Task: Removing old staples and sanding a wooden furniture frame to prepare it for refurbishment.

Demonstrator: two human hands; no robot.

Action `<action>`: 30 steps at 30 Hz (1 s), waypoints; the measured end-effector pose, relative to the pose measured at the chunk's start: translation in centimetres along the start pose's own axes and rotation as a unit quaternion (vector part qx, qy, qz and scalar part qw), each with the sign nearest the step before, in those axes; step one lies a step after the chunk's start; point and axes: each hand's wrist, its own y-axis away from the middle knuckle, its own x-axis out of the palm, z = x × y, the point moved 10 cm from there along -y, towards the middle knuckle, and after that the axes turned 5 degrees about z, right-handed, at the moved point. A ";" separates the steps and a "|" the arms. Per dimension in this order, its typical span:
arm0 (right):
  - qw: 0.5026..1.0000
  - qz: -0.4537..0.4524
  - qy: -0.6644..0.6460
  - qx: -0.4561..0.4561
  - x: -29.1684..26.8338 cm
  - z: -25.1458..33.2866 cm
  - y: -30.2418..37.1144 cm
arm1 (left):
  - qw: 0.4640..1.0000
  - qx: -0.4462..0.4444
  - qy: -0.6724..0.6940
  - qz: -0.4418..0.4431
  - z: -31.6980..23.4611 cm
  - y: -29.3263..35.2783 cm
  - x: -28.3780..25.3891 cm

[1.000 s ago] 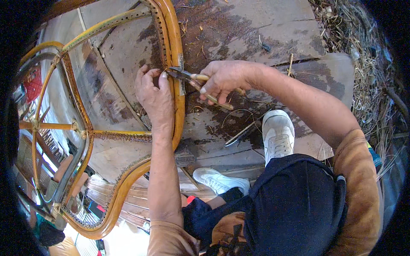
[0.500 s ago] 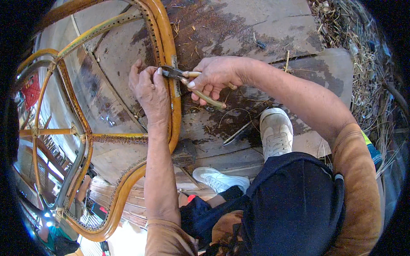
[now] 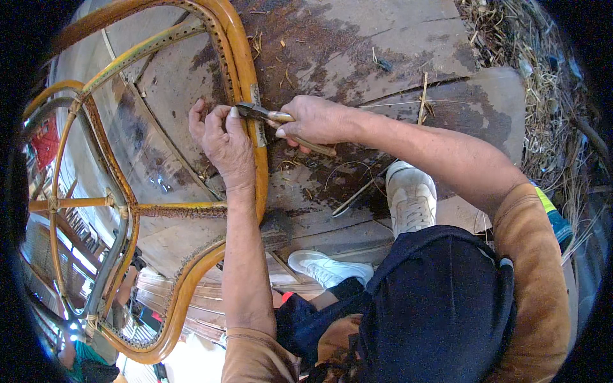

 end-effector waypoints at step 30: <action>0.962 -0.148 0.221 -0.066 -0.2 1.1 1.2 | 0.999 0.017 0.027 -0.030 0.2 0.8 0.2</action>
